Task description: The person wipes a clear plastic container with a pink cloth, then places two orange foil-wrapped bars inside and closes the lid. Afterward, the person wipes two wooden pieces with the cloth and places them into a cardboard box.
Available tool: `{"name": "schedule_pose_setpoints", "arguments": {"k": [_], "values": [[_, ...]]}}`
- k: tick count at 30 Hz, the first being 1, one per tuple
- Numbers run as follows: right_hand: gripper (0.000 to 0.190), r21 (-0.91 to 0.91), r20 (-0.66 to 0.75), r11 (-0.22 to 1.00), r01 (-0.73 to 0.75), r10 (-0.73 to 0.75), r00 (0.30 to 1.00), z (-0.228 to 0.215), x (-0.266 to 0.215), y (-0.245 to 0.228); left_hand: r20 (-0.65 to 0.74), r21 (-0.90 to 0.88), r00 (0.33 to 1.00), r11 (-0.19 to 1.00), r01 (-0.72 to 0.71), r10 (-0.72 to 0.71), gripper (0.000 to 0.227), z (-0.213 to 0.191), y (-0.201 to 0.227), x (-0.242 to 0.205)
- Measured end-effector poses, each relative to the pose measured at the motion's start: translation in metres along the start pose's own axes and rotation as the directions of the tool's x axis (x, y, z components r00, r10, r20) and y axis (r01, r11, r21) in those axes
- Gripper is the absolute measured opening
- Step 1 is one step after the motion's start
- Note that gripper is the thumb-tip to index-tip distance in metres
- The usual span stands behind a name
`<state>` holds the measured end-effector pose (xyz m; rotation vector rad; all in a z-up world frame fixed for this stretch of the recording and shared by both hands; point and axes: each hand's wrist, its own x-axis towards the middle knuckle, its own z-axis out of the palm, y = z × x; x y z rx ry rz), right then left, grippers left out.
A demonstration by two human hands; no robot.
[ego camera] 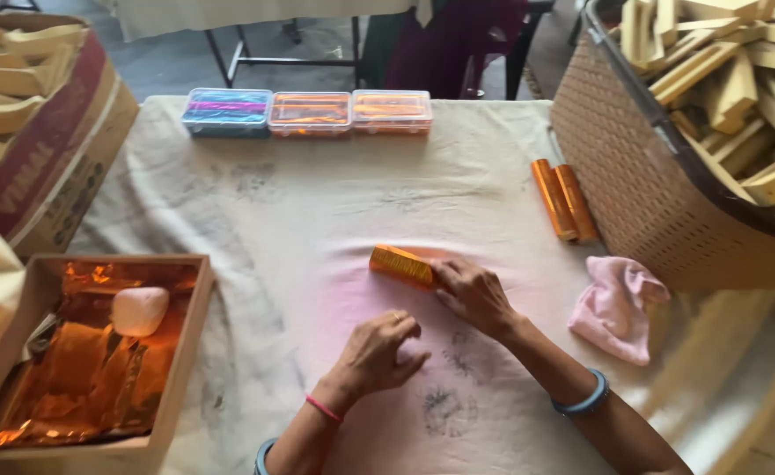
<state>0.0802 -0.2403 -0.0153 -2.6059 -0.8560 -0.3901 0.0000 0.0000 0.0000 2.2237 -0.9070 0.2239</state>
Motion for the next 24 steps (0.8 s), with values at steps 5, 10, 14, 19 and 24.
{"name": "schedule_pose_setpoints", "arguments": {"k": [5, 10, 14, 19, 24], "values": [[0.046, -0.152, -0.118, 0.955, -0.254, 0.237, 0.964, 0.005, 0.006, 0.064, 0.055, -0.018, 0.998, 1.000, 0.001, 0.000, 0.026, 0.002, 0.001, 0.002], [0.052, -0.267, -0.279, 0.854, -0.447, 0.376, 0.884, 0.000, 0.004, 0.131, 0.084, 0.018, 0.992, 0.996, 0.088, -0.089, 0.022, 0.006, -0.002, 0.001], [0.047, -0.400, -0.399, 0.764, -0.507, 0.352, 0.846, -0.009, 0.003, 0.151, 0.086, 0.034, 0.993, 0.996, 0.082, -0.085, 0.018, 0.010, -0.004, 0.000], [0.034, -0.458, -0.413, 0.674, -0.579, 0.415, 0.810, -0.016, 0.015, 0.142, 0.079, 0.042, 0.992, 0.995, 0.092, -0.095, 0.015, 0.015, -0.008, 0.000], [0.035, -0.621, -0.434, 0.501, -0.602, 0.420, 0.797, -0.012, 0.022, 0.145, 0.098, 0.057, 0.990, 0.993, 0.100, -0.105, 0.010, 0.015, -0.007, 0.001]]}}
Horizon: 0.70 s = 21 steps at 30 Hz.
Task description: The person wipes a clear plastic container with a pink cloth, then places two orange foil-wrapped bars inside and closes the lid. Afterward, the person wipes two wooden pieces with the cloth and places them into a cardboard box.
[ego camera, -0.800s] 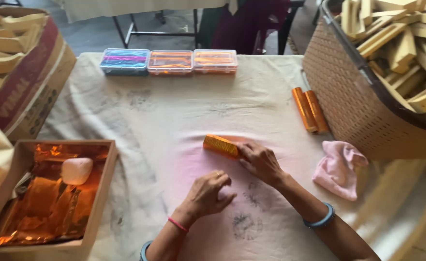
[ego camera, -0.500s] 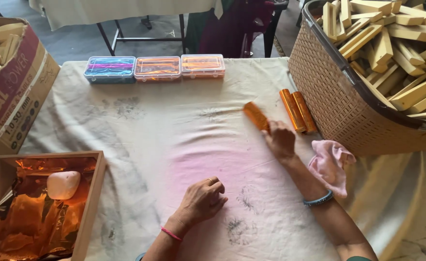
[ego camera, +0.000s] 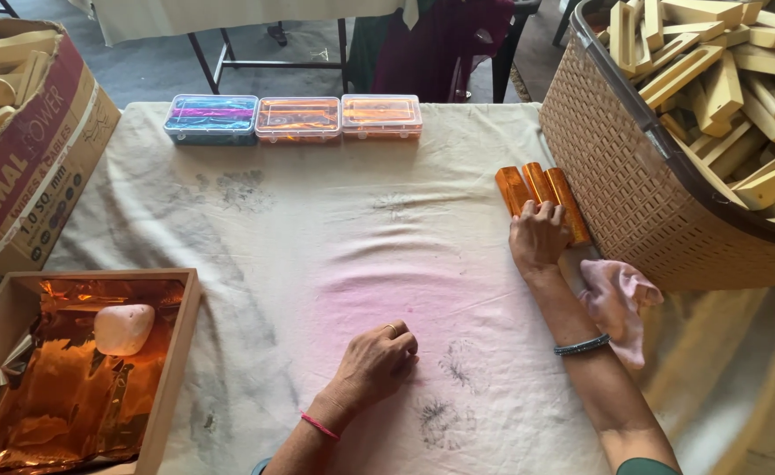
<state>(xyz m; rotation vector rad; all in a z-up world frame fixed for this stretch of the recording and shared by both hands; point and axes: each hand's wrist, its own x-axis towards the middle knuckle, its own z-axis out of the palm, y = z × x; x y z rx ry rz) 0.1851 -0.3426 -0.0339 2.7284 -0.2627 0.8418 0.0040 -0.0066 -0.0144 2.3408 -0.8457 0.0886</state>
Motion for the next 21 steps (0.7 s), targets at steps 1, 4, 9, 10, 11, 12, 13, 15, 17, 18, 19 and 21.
{"name": "schedule_pose_setpoints", "arguments": {"k": [1, 4, 9, 10, 11, 12, 13, 15, 17, 18, 19, 21], "values": [[0.035, -0.001, 0.001, 1.000, 0.001, -0.001, 1.000, 0.001, 0.001, 0.000, 0.000, -0.002, 1.000, 1.000, 0.001, -0.001, 0.010, 0.001, -0.001, 0.000], [0.038, 0.008, -0.090, 1.000, 0.013, -0.013, 0.996, 0.010, 0.002, 0.002, -0.027, -0.023, 0.999, 0.999, -0.022, 0.021, 0.008, 0.001, -0.001, -0.001], [0.029, -0.157, -0.078, 0.988, -0.003, -0.009, 0.997, 0.015, 0.005, 0.001, -0.042, -0.036, 0.999, 0.999, -0.029, 0.028, 0.008, -0.004, 0.002, -0.001], [0.029, -0.156, -0.078, 0.988, -0.003, -0.009, 0.997, 0.017, 0.005, 0.001, -0.042, -0.035, 0.999, 0.999, -0.029, 0.028, 0.008, -0.004, 0.002, -0.002], [0.029, -0.156, -0.081, 0.988, -0.004, -0.008, 0.997, 0.019, 0.004, 0.001, -0.049, -0.041, 0.998, 0.999, -0.027, 0.025, 0.008, -0.004, 0.002, -0.002], [0.029, -0.157, -0.084, 0.988, -0.005, -0.008, 0.996, 0.021, 0.004, 0.002, -0.056, -0.048, 0.998, 0.998, -0.026, 0.023, 0.008, -0.003, 0.002, -0.002], [0.029, -0.157, -0.085, 0.988, -0.007, -0.006, 0.996, 0.022, 0.002, 0.004, -0.056, -0.047, 0.998, 0.998, -0.028, 0.025, 0.008, -0.003, 0.002, -0.002], [0.047, -0.084, -0.094, 0.994, 0.066, -0.074, 0.993, 0.026, -0.002, 0.008, -0.061, -0.046, 0.997, 0.998, -0.040, 0.038, 0.009, -0.003, 0.002, -0.002], [0.045, -0.050, -0.104, 0.982, 0.182, -0.186, 0.977, 0.008, -0.028, -0.005, -0.059, -0.039, 0.998, 0.999, -0.036, 0.033, 0.009, -0.001, 0.000, -0.003], [0.042, -0.018, -0.116, 0.954, 0.298, -0.298, 0.947, 0.000, -0.042, -0.010, -0.057, -0.034, 0.998, 0.999, -0.028, 0.026, 0.009, 0.001, 0.000, -0.002], [0.042, -0.020, -0.112, 0.955, 0.296, -0.296, 0.948, -0.012, -0.058, -0.015, -0.053, -0.037, 0.998, 0.999, -0.030, 0.028, 0.009, 0.001, 0.001, -0.003], [0.048, 0.540, 0.102, 0.755, 0.371, -0.497, 0.862, -0.035, -0.089, -0.026, -0.070, -0.024, 0.997, 0.999, -0.032, 0.030, 0.015, 0.003, 0.003, -0.003]]}}
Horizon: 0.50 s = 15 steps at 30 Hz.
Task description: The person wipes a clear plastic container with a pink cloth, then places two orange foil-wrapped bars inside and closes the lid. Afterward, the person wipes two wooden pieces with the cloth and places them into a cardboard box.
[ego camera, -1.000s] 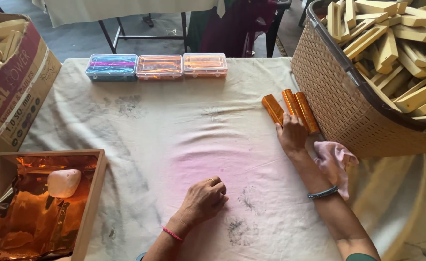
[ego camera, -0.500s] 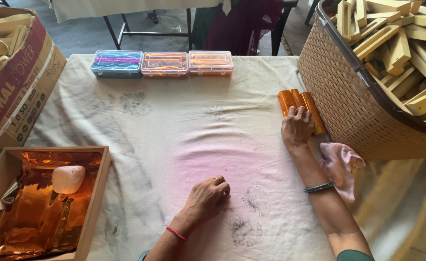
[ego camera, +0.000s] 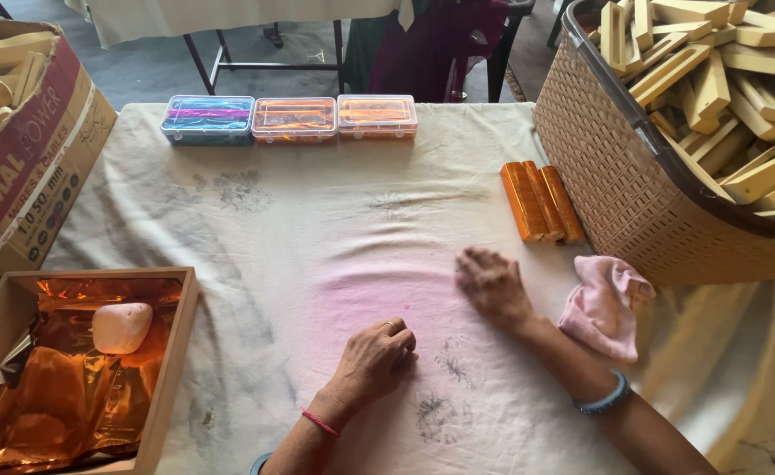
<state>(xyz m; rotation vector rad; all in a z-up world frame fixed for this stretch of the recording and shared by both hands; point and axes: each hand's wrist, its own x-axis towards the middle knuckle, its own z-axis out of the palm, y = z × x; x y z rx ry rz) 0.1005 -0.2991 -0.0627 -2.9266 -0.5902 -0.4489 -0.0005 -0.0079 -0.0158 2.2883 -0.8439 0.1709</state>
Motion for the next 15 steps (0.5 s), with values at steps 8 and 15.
{"name": "schedule_pose_setpoints", "arguments": {"k": [8, 15], "values": [[0.056, 0.128, 0.062, 0.883, 0.451, -0.461, 0.885, -0.054, -0.082, -0.069, 0.115, 0.040, 0.981, 0.986, -0.161, 0.155, 0.027, 0.029, 0.031, -0.009], [0.046, -0.231, 0.061, 0.809, 0.541, -0.543, 0.837, -0.063, -0.118, -0.054, 0.181, -0.011, 0.968, 0.984, -0.177, 0.176, 0.034, 0.022, 0.053, -0.022]]}}
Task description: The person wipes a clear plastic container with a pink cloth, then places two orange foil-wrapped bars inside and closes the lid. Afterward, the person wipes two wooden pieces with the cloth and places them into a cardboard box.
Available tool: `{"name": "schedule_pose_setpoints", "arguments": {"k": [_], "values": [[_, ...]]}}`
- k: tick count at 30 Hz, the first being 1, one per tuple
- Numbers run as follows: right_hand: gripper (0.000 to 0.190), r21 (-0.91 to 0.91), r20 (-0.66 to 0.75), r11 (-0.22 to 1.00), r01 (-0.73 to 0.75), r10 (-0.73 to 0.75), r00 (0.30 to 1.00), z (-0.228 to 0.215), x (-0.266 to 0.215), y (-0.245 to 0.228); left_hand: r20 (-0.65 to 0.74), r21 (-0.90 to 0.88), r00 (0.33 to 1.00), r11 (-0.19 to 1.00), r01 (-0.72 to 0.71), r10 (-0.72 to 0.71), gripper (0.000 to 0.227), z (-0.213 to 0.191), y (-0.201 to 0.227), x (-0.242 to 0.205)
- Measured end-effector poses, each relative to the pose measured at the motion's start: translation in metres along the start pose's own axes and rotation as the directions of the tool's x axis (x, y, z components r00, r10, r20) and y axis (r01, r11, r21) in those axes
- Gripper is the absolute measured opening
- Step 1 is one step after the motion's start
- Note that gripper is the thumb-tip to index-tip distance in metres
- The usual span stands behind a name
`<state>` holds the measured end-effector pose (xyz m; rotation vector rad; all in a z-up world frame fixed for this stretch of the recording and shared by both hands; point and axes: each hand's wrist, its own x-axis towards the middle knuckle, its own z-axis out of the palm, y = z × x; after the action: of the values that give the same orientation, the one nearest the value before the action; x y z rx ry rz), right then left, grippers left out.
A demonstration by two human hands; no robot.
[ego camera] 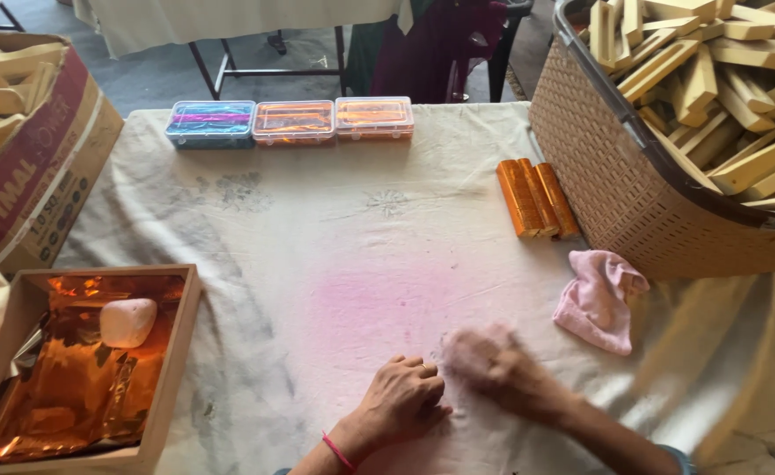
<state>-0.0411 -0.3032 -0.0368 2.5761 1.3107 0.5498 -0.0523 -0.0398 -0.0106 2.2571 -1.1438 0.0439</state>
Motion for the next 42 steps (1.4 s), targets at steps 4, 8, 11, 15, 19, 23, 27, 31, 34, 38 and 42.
{"name": "schedule_pose_setpoints", "arguments": {"k": [4, 8, 11, 15, 19, 23, 27, 31, 34, 38, 42], "values": [[0.049, -0.092, -0.050, 0.947, -0.307, 0.303, 0.952, 0.005, -0.045, 0.090, -0.034, 0.006, 0.999, 1.000, -0.002, 0.002, 0.032, 0.006, -0.005, -0.006], [0.064, -0.159, -0.167, 0.639, -0.753, 0.734, 0.658, -0.004, -0.061, 0.120, -0.050, -0.025, 0.999, 1.000, -0.006, 0.005, 0.031, 0.007, -0.007, -0.005], [0.058, -0.045, -0.116, 0.594, -0.803, 0.796, 0.595, 0.025, -0.089, 0.116, -0.052, -0.021, 0.999, 1.000, -0.011, 0.010, 0.030, 0.010, -0.009, -0.005], [0.044, -0.084, 0.020, 0.645, -0.760, 0.763, 0.645, 0.044, -0.107, 0.116, -0.056, -0.023, 0.998, 1.000, -0.018, 0.017, 0.029, 0.009, -0.011, -0.006], [0.044, 0.279, 0.291, 0.846, -0.455, 0.376, 0.879, 0.035, -0.083, 0.086, -0.060, -0.081, 0.998, 0.996, -0.033, 0.028, 0.029, 0.007, -0.018, -0.010], [0.035, 0.384, 0.370, 0.751, -0.537, 0.407, 0.835, -0.023, 0.000, 0.080, 0.045, -0.152, 0.997, 0.986, 0.064, -0.058, 0.029, -0.005, -0.016, -0.010], [0.022, 0.412, -0.170, 0.780, -0.472, 0.574, 0.801, 0.014, 0.049, 0.150, -0.044, -0.130, 0.998, 0.990, 0.045, -0.051, 0.024, -0.002, -0.011, -0.018], [0.028, 0.537, -0.299, 0.713, -0.451, 0.661, 0.688, 0.082, 0.105, 0.203, -0.096, -0.155, 0.995, 0.988, 0.025, -0.040, 0.023, 0.003, -0.015, -0.021], [0.025, 0.497, -0.288, 0.726, -0.475, 0.654, 0.699, 0.125, 0.149, 0.202, -0.051, -0.215, 0.997, 0.976, 0.040, -0.052, 0.025, 0.000, -0.019, -0.022], [0.045, 0.301, -0.095, 0.718, -0.627, 0.677, 0.730, 0.179, 0.198, 0.182, 0.028, -0.400, 0.996, 0.913, 0.084, -0.079, 0.025, -0.021, -0.019, -0.020], [0.038, 0.555, -0.368, 0.782, -0.283, 0.536, 0.760, 0.165, 0.260, 0.133, -0.076, -0.408, 0.951, 0.880, 0.244, -0.299, 0.026, -0.012, -0.034, -0.015]]}}
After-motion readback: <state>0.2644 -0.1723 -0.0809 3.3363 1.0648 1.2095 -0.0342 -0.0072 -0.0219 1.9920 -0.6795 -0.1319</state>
